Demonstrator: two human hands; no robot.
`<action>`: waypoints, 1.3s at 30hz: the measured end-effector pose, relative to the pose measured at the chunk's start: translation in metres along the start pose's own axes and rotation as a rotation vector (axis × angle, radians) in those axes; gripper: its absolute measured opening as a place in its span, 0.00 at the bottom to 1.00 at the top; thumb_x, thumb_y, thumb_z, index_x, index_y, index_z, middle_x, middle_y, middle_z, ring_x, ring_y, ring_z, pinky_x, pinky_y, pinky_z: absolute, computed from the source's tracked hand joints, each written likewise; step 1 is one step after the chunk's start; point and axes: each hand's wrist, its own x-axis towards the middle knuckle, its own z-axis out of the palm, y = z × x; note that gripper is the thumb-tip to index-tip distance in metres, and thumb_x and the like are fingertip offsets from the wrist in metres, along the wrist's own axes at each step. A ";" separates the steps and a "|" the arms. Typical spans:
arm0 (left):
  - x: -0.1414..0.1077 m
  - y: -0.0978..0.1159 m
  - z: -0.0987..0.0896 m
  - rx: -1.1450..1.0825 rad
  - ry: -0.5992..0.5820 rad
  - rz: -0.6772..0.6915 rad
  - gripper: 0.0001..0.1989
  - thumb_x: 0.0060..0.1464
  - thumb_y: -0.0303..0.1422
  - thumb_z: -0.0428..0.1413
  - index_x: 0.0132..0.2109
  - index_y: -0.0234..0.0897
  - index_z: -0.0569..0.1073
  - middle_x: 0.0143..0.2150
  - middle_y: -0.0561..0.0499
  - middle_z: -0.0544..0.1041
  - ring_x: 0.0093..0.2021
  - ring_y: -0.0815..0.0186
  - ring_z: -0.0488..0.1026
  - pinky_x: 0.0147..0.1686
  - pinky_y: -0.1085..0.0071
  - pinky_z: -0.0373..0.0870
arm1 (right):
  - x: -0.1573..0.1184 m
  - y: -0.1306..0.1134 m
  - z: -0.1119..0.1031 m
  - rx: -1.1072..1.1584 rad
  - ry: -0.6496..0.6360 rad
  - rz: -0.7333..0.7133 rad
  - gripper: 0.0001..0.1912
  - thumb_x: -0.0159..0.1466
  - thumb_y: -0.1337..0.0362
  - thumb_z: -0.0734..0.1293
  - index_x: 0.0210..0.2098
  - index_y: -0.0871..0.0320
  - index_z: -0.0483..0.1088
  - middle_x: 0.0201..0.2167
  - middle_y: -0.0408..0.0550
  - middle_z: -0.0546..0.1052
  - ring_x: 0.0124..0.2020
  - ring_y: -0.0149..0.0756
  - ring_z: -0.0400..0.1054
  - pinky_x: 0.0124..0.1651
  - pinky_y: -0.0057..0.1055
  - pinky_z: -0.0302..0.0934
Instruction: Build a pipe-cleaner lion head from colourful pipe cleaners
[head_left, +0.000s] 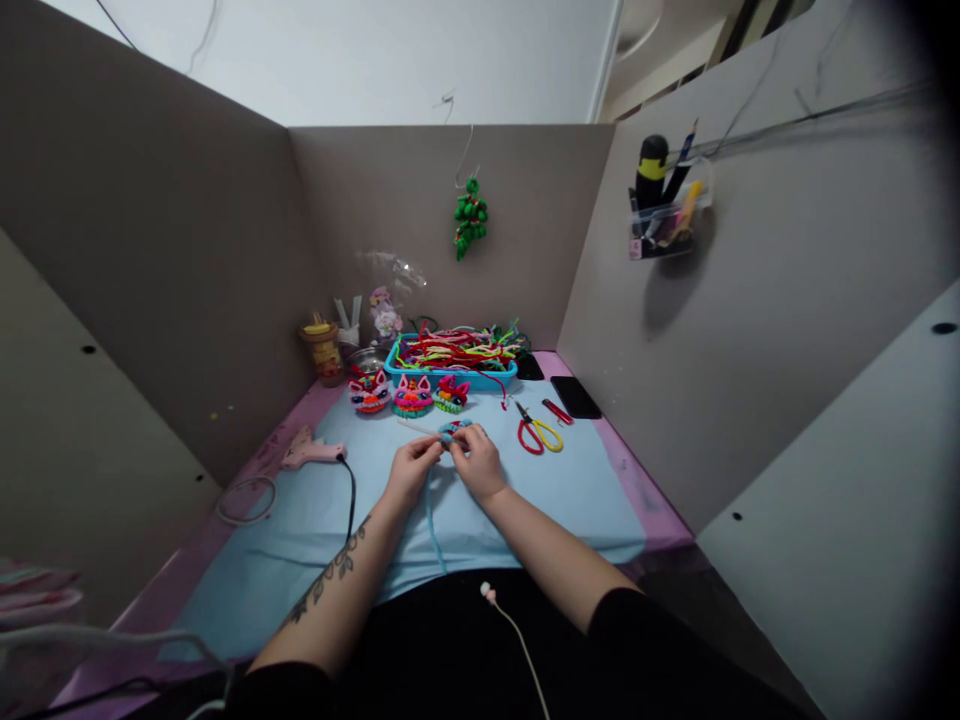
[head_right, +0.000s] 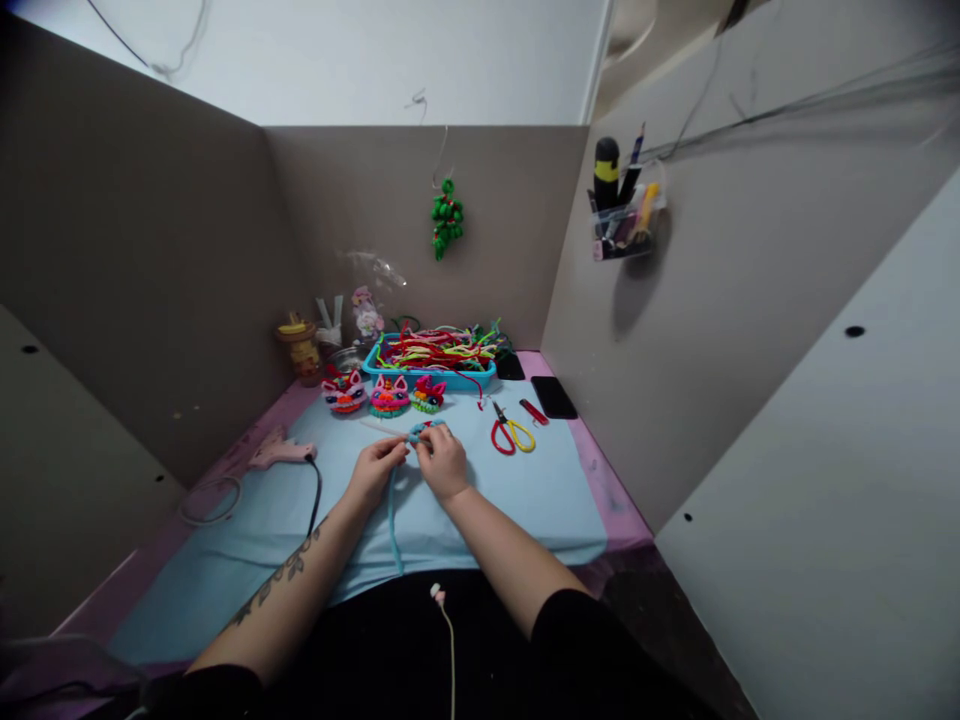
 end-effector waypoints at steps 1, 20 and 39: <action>0.000 0.000 0.000 -0.002 0.001 -0.002 0.19 0.37 0.40 0.65 0.36 0.31 0.79 0.28 0.47 0.77 0.27 0.68 0.69 0.32 0.71 0.67 | 0.000 0.000 0.000 -0.001 -0.001 0.000 0.03 0.59 0.69 0.62 0.30 0.57 0.66 0.30 0.46 0.70 0.31 0.34 0.65 0.35 0.29 0.60; 0.000 0.000 -0.003 0.273 0.071 0.153 0.18 0.46 0.46 0.58 0.27 0.32 0.76 0.24 0.48 0.75 0.27 0.65 0.70 0.30 0.72 0.64 | -0.002 -0.002 0.003 -0.130 0.009 -0.188 0.04 0.58 0.71 0.61 0.29 0.56 0.66 0.28 0.47 0.70 0.31 0.36 0.65 0.35 0.31 0.60; -0.002 -0.002 -0.004 0.335 0.064 0.327 0.11 0.51 0.37 0.54 0.32 0.35 0.77 0.39 0.44 0.78 0.40 0.61 0.73 0.41 0.69 0.66 | -0.003 -0.004 0.002 -0.022 -0.099 -0.178 0.07 0.63 0.67 0.60 0.37 0.58 0.70 0.33 0.50 0.74 0.38 0.38 0.67 0.42 0.35 0.63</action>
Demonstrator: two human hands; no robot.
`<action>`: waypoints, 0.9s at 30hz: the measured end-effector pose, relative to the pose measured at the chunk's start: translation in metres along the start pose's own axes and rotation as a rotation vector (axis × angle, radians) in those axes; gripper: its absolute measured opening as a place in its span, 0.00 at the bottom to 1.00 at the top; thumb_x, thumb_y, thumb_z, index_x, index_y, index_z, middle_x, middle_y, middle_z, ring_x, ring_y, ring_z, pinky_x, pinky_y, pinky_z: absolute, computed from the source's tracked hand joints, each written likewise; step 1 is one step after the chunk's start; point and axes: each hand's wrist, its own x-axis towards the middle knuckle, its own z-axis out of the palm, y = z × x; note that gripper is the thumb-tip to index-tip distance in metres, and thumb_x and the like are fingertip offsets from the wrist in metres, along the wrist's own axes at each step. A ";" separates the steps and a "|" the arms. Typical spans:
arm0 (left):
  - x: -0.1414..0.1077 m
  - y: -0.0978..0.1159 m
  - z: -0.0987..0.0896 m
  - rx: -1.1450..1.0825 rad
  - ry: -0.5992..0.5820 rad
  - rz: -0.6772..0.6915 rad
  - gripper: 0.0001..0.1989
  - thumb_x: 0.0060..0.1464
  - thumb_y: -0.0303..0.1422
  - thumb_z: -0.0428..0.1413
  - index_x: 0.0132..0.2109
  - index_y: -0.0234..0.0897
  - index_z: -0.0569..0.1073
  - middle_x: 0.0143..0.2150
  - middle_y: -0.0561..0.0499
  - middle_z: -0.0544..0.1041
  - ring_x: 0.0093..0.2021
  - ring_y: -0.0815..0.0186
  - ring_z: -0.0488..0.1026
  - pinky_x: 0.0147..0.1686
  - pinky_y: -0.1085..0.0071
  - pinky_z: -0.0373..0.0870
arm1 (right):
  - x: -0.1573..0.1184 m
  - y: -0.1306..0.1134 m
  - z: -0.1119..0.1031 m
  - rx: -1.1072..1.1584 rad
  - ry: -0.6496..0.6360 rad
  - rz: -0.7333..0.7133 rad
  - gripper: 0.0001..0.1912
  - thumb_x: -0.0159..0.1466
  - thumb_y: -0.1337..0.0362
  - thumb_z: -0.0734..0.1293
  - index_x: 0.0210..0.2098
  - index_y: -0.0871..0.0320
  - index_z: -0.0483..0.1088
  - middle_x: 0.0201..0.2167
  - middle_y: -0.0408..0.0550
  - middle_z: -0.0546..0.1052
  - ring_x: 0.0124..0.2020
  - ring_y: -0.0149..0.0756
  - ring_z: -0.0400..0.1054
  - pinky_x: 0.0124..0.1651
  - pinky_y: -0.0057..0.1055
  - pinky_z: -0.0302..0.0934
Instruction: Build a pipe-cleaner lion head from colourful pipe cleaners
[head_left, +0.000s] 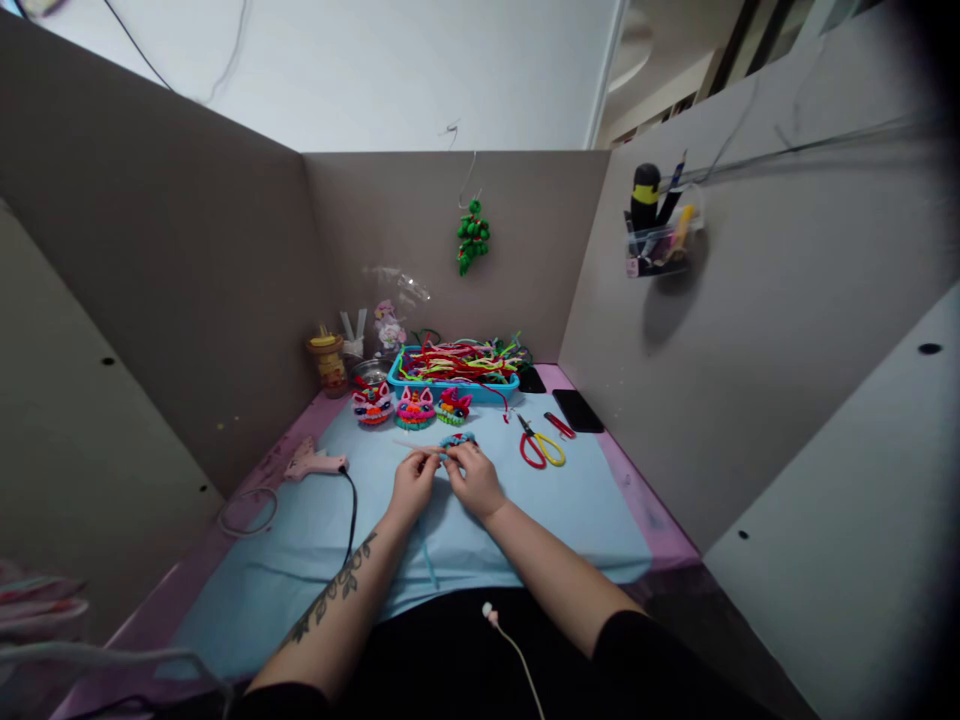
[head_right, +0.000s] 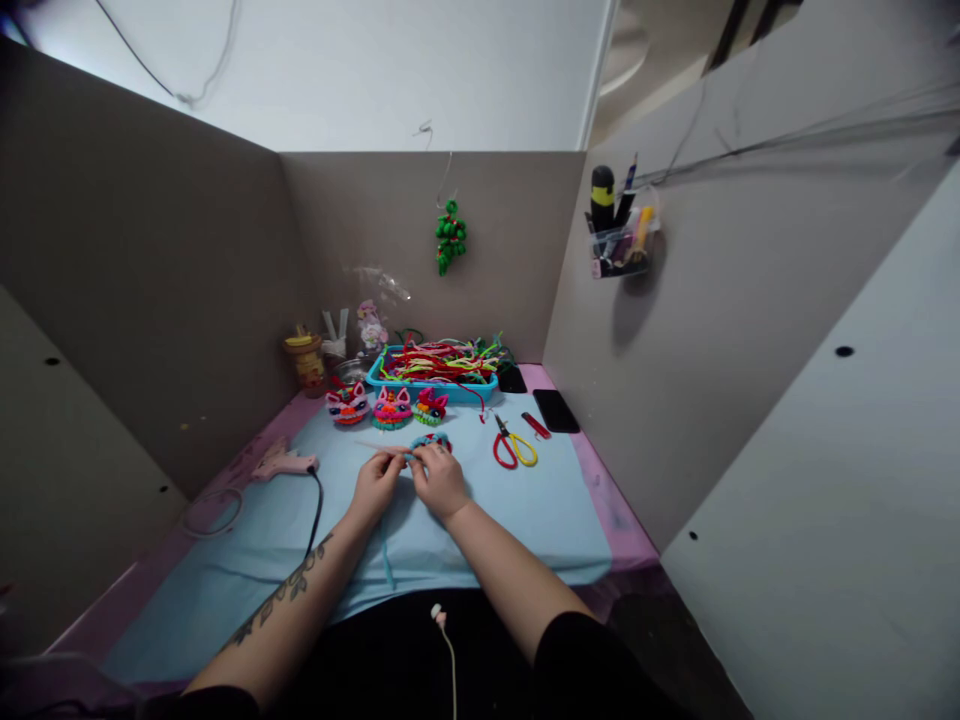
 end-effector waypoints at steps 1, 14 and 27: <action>0.000 0.000 0.000 -0.001 -0.005 -0.004 0.11 0.51 0.37 0.54 0.31 0.35 0.77 0.39 0.44 0.78 0.40 0.61 0.73 0.41 0.68 0.66 | 0.000 0.000 0.000 0.005 0.001 0.003 0.06 0.63 0.67 0.60 0.36 0.58 0.69 0.33 0.49 0.73 0.37 0.38 0.67 0.42 0.34 0.62; 0.002 -0.007 0.003 -0.102 -0.023 -0.107 0.15 0.46 0.39 0.59 0.39 0.33 0.76 0.33 0.47 0.78 0.33 0.64 0.73 0.35 0.71 0.67 | 0.002 0.002 -0.002 0.032 0.088 0.121 0.04 0.62 0.67 0.60 0.32 0.57 0.66 0.30 0.47 0.69 0.33 0.35 0.65 0.37 0.30 0.61; 0.002 -0.002 0.003 -0.220 -0.065 -0.242 0.19 0.40 0.40 0.63 0.38 0.31 0.78 0.30 0.46 0.79 0.29 0.65 0.72 0.31 0.71 0.66 | 0.003 0.004 -0.002 -0.010 0.093 0.178 0.04 0.59 0.70 0.61 0.30 0.56 0.65 0.30 0.46 0.69 0.33 0.36 0.64 0.37 0.31 0.60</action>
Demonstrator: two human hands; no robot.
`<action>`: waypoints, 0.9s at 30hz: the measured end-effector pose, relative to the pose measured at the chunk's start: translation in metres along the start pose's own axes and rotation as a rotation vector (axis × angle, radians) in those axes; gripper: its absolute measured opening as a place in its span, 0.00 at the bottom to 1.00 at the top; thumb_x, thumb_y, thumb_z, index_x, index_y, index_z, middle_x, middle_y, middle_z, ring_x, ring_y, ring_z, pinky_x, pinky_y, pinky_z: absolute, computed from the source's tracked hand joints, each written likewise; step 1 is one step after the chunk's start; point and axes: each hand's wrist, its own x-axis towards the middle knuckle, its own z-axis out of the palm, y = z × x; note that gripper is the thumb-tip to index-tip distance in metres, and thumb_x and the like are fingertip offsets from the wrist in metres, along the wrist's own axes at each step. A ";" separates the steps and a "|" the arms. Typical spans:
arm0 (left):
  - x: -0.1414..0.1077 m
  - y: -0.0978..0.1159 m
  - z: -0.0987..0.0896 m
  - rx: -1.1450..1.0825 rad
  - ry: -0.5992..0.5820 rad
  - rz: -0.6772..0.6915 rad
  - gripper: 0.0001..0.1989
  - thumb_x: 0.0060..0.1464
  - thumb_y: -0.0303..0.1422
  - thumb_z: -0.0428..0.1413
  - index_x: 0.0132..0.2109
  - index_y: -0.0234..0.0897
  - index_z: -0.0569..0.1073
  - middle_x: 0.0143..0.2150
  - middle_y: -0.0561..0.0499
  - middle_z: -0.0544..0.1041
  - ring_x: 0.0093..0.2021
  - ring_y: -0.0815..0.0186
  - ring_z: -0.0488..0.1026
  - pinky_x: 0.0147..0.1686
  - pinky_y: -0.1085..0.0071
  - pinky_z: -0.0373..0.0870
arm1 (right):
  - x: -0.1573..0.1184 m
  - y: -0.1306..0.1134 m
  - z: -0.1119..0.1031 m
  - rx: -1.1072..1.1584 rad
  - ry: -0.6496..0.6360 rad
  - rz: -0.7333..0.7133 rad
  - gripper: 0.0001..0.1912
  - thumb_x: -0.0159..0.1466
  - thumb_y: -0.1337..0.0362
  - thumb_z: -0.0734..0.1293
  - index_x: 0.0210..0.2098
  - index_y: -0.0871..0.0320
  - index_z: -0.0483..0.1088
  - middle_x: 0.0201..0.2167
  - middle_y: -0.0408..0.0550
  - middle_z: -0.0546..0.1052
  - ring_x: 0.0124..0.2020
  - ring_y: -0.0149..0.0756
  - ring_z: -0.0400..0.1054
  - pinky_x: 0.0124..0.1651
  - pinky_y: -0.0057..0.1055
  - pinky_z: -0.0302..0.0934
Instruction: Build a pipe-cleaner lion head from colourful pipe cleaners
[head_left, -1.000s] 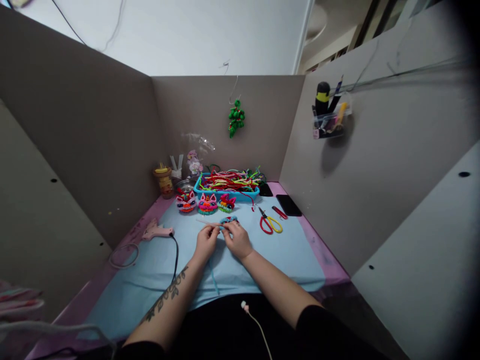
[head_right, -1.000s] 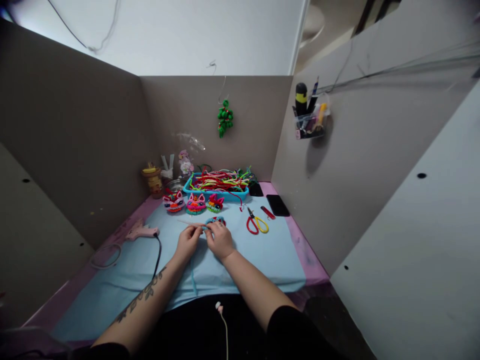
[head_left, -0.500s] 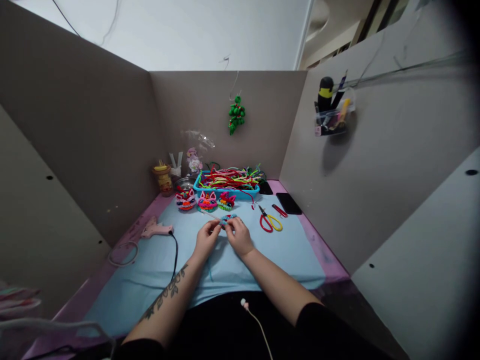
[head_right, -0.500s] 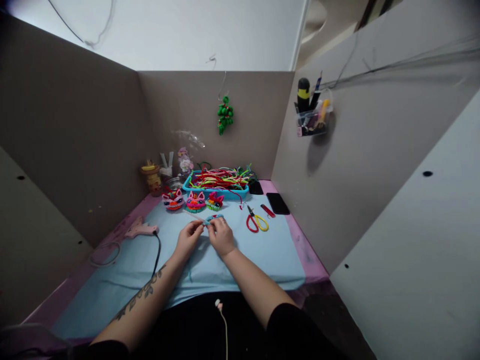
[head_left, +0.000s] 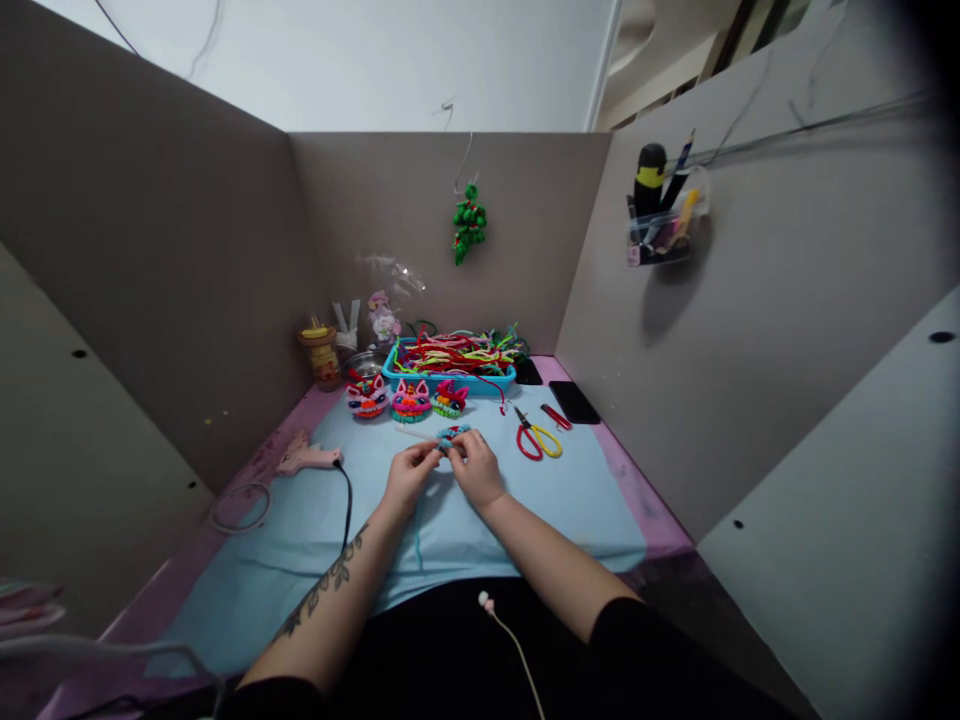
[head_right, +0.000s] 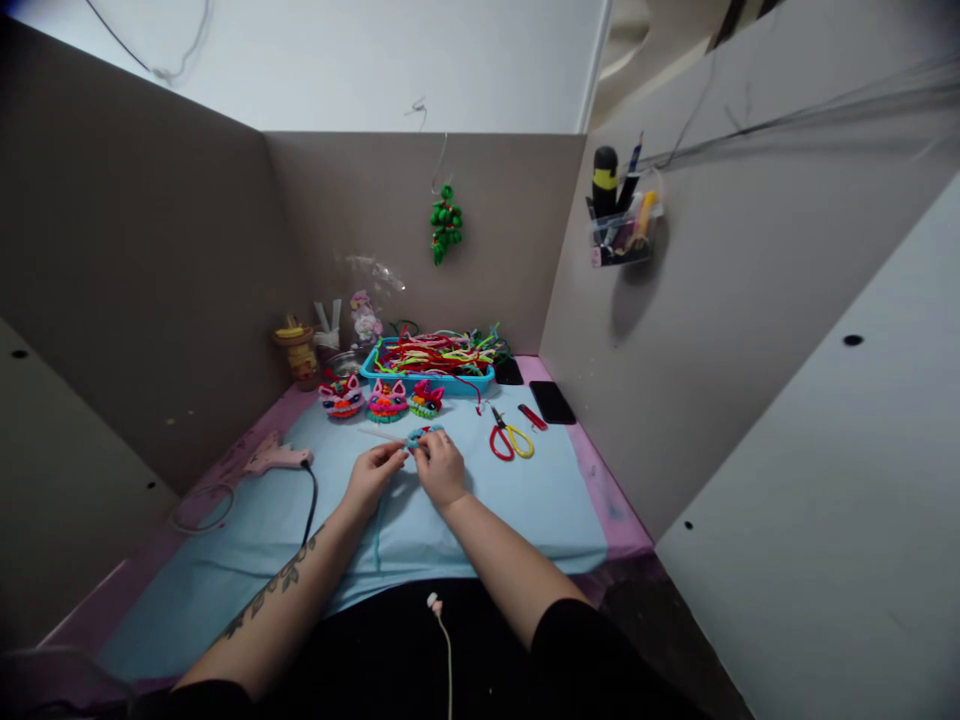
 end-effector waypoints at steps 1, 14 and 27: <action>0.000 0.000 0.000 -0.017 -0.012 -0.012 0.19 0.40 0.41 0.63 0.38 0.31 0.78 0.31 0.46 0.79 0.29 0.65 0.72 0.32 0.71 0.66 | 0.000 0.000 0.000 -0.001 0.000 0.003 0.04 0.59 0.70 0.61 0.29 0.56 0.64 0.30 0.46 0.69 0.33 0.36 0.64 0.37 0.31 0.60; -0.001 0.005 0.002 0.016 0.029 0.038 0.16 0.42 0.44 0.62 0.30 0.33 0.78 0.38 0.43 0.79 0.37 0.60 0.73 0.35 0.68 0.67 | -0.002 0.004 0.003 -0.091 -0.008 -0.097 0.06 0.57 0.72 0.61 0.27 0.55 0.64 0.28 0.46 0.68 0.33 0.38 0.63 0.37 0.32 0.59; 0.000 0.002 -0.002 0.115 0.107 0.123 0.14 0.48 0.42 0.57 0.31 0.33 0.77 0.39 0.44 0.79 0.34 0.64 0.71 0.34 0.72 0.64 | 0.000 -0.002 -0.002 0.022 -0.074 -0.163 0.07 0.60 0.67 0.63 0.38 0.57 0.68 0.35 0.50 0.73 0.40 0.40 0.65 0.46 0.37 0.60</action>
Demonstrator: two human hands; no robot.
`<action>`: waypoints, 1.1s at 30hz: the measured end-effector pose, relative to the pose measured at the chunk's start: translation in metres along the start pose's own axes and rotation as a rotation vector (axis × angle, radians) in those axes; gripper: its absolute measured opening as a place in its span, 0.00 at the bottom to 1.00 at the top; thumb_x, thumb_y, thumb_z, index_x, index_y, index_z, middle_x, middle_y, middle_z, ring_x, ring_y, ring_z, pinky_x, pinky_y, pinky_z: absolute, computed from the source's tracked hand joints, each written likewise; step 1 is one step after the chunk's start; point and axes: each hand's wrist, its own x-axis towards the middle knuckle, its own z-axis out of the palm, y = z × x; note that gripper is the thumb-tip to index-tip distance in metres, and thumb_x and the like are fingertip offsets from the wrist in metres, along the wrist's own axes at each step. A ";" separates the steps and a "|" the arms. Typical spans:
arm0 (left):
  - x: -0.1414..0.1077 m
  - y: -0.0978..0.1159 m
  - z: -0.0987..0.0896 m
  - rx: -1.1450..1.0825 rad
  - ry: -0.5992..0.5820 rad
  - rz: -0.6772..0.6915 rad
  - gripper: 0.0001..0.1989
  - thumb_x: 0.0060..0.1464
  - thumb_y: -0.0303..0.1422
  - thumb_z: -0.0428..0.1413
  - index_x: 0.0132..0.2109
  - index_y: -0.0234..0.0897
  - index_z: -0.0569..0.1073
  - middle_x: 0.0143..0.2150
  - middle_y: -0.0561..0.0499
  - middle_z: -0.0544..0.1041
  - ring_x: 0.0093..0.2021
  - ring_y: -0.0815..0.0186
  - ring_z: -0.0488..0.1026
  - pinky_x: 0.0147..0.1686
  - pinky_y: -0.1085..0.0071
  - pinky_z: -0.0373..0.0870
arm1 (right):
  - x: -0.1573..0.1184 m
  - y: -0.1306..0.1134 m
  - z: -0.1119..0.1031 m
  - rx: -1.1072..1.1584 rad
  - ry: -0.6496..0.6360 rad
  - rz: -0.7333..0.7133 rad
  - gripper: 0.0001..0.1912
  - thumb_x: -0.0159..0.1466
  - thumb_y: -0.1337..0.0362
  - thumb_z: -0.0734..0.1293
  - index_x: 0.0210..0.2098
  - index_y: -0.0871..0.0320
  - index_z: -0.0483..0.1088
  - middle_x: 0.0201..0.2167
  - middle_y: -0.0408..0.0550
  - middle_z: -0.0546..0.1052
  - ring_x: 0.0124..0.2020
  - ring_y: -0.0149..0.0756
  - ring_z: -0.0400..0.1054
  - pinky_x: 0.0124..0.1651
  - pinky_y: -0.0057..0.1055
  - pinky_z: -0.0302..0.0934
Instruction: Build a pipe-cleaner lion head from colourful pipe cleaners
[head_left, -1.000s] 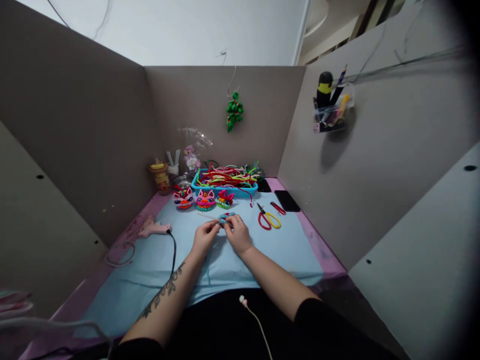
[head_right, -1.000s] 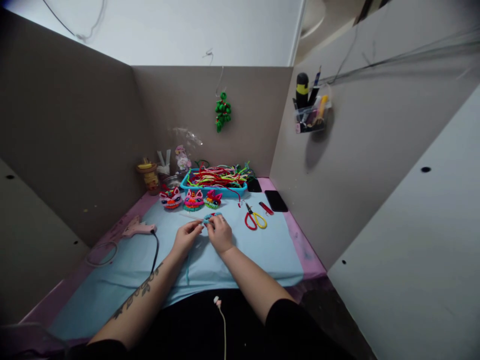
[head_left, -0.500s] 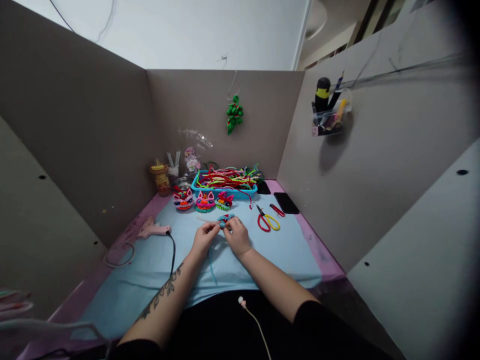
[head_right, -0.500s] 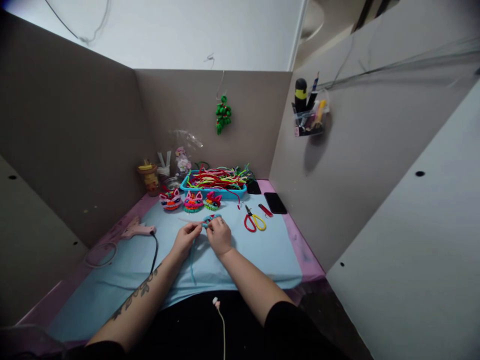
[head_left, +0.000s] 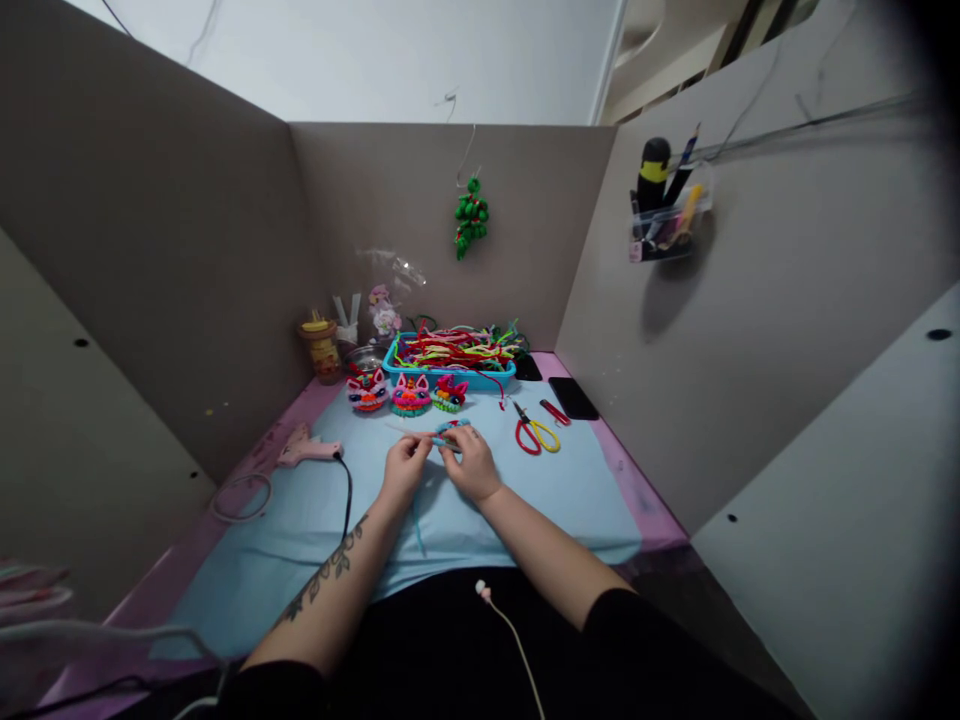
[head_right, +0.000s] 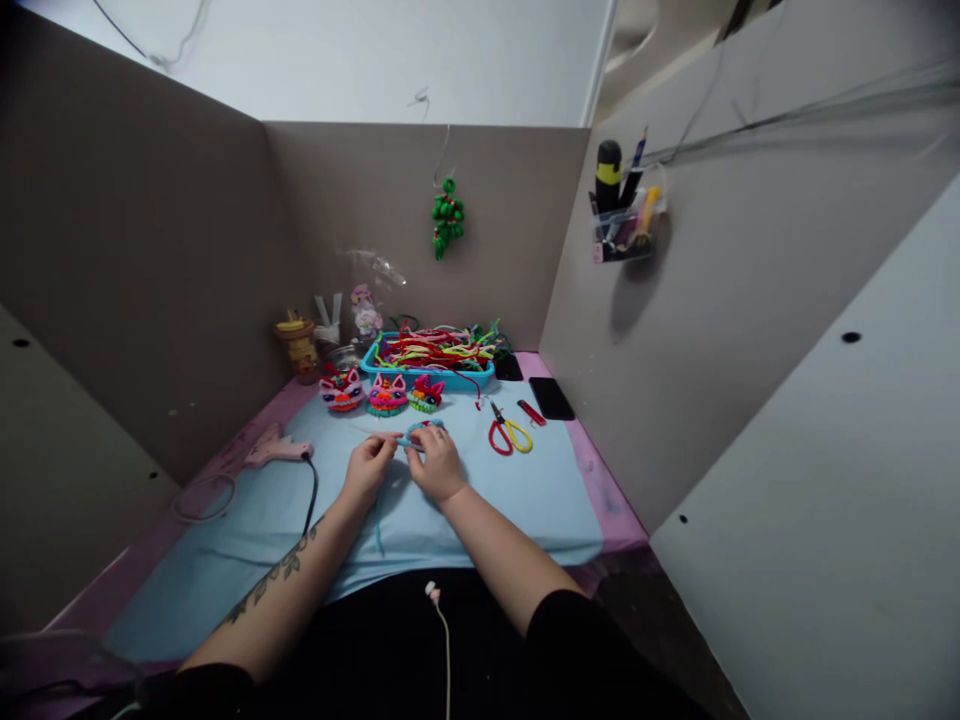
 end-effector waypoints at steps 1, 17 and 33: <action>0.000 0.000 0.000 -0.005 -0.002 0.001 0.14 0.48 0.41 0.57 0.31 0.33 0.77 0.39 0.44 0.79 0.35 0.64 0.71 0.35 0.72 0.64 | 0.000 0.001 0.000 0.003 -0.004 -0.007 0.06 0.60 0.68 0.62 0.38 0.57 0.68 0.35 0.50 0.73 0.39 0.39 0.65 0.45 0.37 0.60; 0.000 -0.005 0.000 -0.055 -0.075 0.034 0.15 0.49 0.39 0.56 0.38 0.32 0.77 0.39 0.44 0.78 0.38 0.62 0.72 0.41 0.68 0.66 | -0.001 0.006 0.003 0.005 -0.013 -0.075 0.08 0.64 0.67 0.59 0.36 0.58 0.70 0.32 0.50 0.74 0.37 0.40 0.66 0.43 0.37 0.61; 0.003 -0.010 0.002 -0.106 -0.055 -0.024 0.17 0.43 0.38 0.61 0.40 0.32 0.77 0.40 0.44 0.78 0.35 0.65 0.73 0.37 0.70 0.66 | 0.001 0.006 0.000 -0.037 0.058 0.017 0.10 0.65 0.67 0.57 0.32 0.57 0.68 0.30 0.49 0.72 0.35 0.38 0.65 0.42 0.35 0.61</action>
